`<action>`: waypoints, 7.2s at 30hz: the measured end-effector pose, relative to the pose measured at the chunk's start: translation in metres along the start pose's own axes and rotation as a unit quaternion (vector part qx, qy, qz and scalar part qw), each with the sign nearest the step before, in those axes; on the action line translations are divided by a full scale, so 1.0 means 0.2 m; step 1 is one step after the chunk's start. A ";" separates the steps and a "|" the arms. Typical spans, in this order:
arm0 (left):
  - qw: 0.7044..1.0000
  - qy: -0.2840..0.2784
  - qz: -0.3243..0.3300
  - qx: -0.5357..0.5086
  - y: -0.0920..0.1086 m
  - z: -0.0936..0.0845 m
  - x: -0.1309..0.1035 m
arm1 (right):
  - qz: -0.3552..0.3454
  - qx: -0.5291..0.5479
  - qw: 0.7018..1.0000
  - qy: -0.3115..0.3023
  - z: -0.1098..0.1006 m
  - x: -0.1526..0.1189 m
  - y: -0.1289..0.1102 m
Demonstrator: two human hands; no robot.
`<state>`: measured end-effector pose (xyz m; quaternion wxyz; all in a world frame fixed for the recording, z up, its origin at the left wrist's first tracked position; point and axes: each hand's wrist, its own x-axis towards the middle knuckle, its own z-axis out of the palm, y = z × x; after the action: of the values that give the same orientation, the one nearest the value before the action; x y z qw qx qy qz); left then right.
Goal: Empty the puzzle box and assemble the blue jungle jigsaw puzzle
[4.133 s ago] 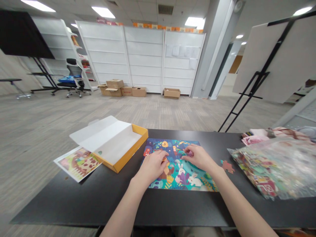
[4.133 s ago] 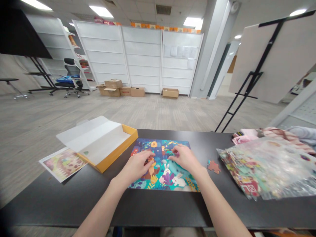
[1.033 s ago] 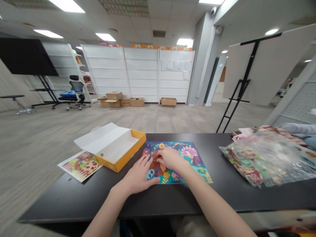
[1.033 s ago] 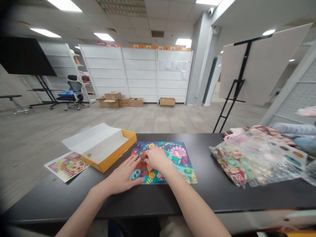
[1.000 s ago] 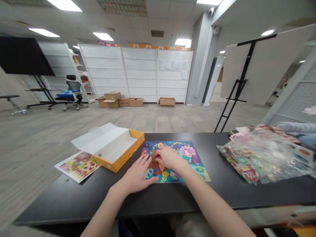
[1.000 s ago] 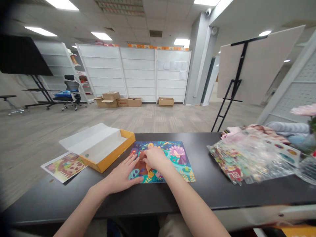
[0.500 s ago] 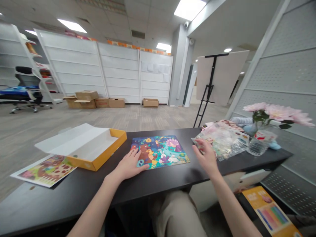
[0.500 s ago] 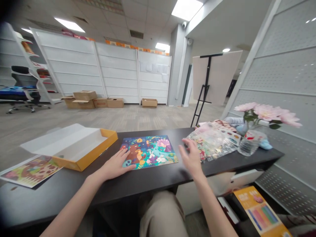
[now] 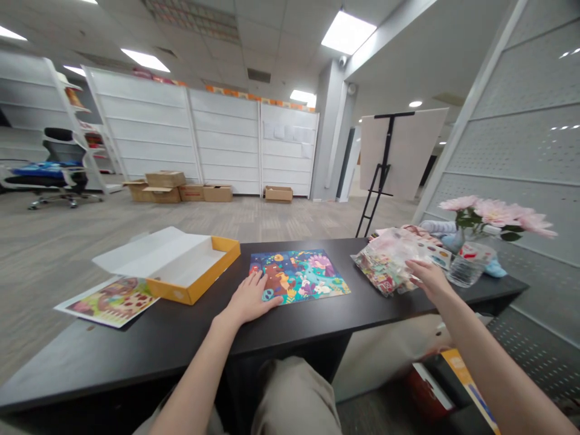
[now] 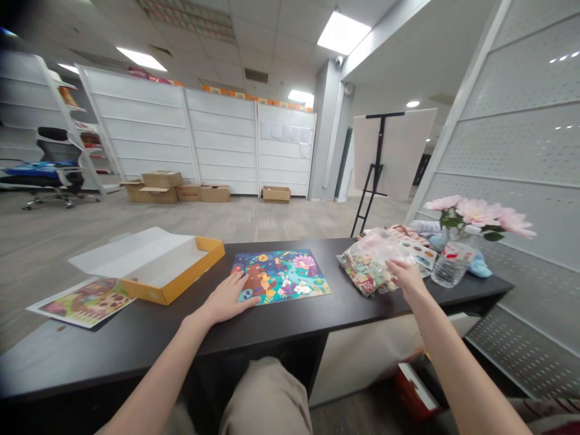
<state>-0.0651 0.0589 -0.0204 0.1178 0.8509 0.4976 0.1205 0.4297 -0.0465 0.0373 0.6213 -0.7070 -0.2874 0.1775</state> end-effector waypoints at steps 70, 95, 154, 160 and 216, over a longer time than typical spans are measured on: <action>0.549 0.098 -0.132 -0.820 0.13 -0.19 0.01 | -0.097 0.097 0.803 -0.580 1.43 -0.77 -0.42; 0.502 0.141 -0.179 -0.834 0.00 -0.25 -0.05 | -0.046 0.124 0.866 -0.483 1.41 -0.59 -0.39; 0.622 0.178 -0.190 -0.739 -0.10 -0.30 -0.23 | -0.429 -0.170 0.690 -0.558 1.59 -0.76 -0.16; 0.607 0.188 -0.189 -0.749 -0.10 -0.31 -0.24 | -0.366 -0.146 0.717 -0.574 1.57 -0.76 -0.21; 0.466 0.124 -0.191 -0.855 0.02 -0.33 -0.12 | -0.226 -0.139 0.625 -0.734 1.37 -0.61 -0.33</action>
<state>-0.0955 0.0407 0.0407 0.7440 0.1858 0.3060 0.5642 0.1559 0.0935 0.0446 0.1193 -0.3328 -0.8202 0.4497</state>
